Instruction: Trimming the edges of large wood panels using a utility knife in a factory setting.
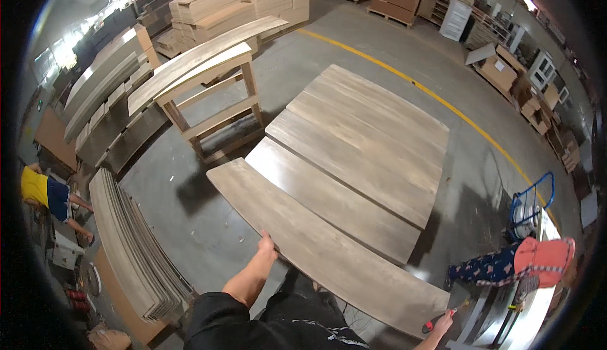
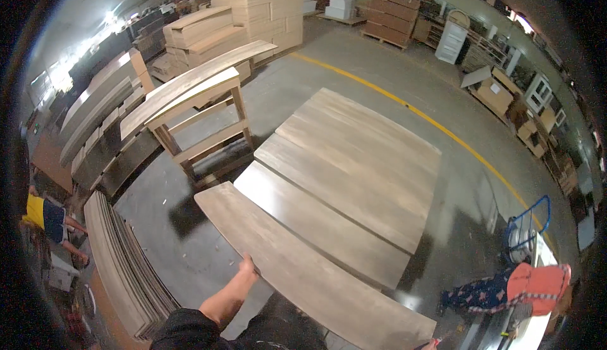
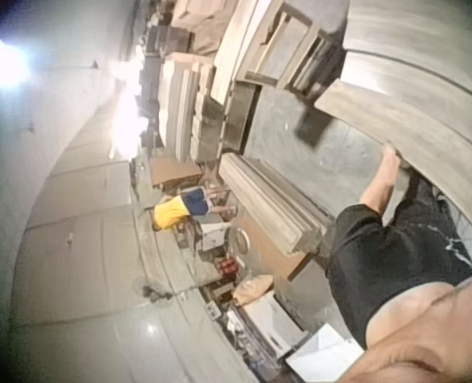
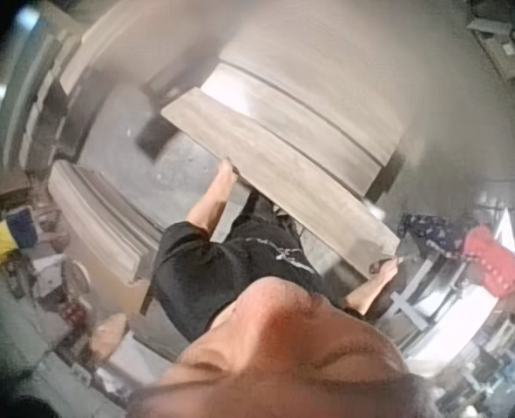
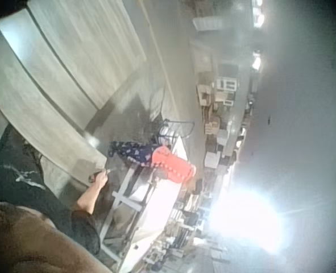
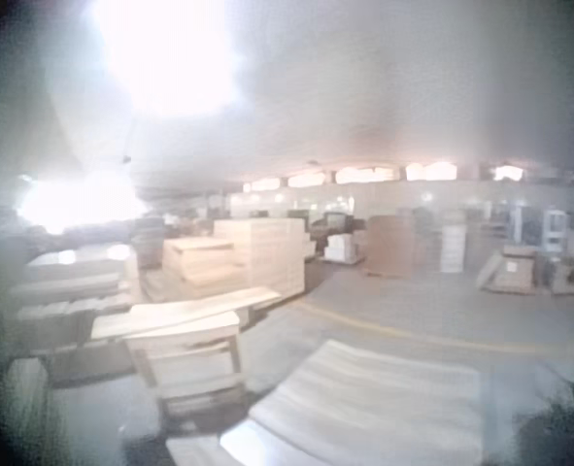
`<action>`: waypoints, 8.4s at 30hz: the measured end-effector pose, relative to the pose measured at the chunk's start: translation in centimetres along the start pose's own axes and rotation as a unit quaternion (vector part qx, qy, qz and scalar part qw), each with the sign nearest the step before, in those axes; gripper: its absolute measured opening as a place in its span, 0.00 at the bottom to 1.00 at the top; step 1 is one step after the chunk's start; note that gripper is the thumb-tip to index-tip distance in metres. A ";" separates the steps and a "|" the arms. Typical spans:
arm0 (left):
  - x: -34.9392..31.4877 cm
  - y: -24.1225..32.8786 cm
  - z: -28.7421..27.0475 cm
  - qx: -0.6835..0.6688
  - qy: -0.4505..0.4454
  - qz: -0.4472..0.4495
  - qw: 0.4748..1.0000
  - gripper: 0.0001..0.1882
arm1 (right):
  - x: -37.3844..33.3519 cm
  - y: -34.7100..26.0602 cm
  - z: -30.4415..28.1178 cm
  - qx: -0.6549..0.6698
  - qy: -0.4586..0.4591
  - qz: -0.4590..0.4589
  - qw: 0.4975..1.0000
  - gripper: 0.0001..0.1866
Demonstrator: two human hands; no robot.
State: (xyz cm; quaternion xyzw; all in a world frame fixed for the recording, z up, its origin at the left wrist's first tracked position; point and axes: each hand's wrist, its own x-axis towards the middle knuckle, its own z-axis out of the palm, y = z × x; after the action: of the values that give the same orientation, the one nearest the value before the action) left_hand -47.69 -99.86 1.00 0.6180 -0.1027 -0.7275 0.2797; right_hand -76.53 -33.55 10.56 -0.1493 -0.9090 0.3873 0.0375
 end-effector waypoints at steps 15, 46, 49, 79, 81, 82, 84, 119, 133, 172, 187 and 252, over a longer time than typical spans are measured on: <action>25.5 -1.9 11.5 0.188 0.210 0.070 0.957 0.33 | 14.5 7.6 31.7 -0.033 -0.099 0.208 0.973 0.27; 37.6 -14.9 19.8 0.418 0.143 -0.141 0.886 0.41 | 11.1 15.7 54.1 0.067 -0.095 0.501 0.858 0.24; 39.0 -16.9 20.9 0.317 0.130 -0.126 0.931 0.38 | 10.4 10.9 56.5 0.189 -0.084 0.572 0.794 0.24; 35.4 3.4 9.5 0.553 0.087 0.142 0.816 0.22 | -3.1 -29.8 79.0 -0.069 -0.445 -0.221 0.865 0.24; 41.2 8.4 11.3 0.539 0.071 0.247 0.802 0.20 | -3.5 -35.4 85.0 -0.066 -0.453 -0.253 0.852 0.30; 44.2 10.7 12.6 0.527 0.043 0.309 0.790 0.19 | -3.7 -38.1 88.5 -0.049 -0.420 -0.350 0.836 0.30; 49.3 17.3 12.8 0.545 0.094 0.400 0.731 0.19 | -9.9 -45.0 96.0 -0.030 -0.426 -0.313 0.848 0.31; 73.4 31.7 17.2 0.594 0.056 0.389 0.702 0.19 | -24.6 -52.1 125.6 -0.150 -0.208 -0.561 0.787 0.27; 72.2 30.7 15.6 0.621 0.080 0.396 0.672 0.23 | -24.0 -51.4 125.3 -0.112 -0.228 -0.514 0.819 0.29; 72.4 31.2 15.5 0.609 0.128 0.404 0.671 0.15 | -23.9 -51.2 125.5 -0.119 -0.216 -0.585 0.773 0.28; 72.4 31.1 15.7 0.637 0.117 0.389 0.656 0.18 | -23.8 -51.5 125.2 -0.133 -0.243 -0.543 0.793 0.30; 65.7 25.1 13.9 0.068 0.251 0.033 0.965 0.42 | -24.8 -52.9 125.3 -0.134 -0.183 -0.581 0.782 0.28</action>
State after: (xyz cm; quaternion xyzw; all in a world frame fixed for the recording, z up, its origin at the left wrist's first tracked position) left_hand -59.21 -158.25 -38.89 0.7949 -0.0987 -0.5306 0.2772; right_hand -88.74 -162.48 -37.73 0.4773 -0.8561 0.1863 0.0678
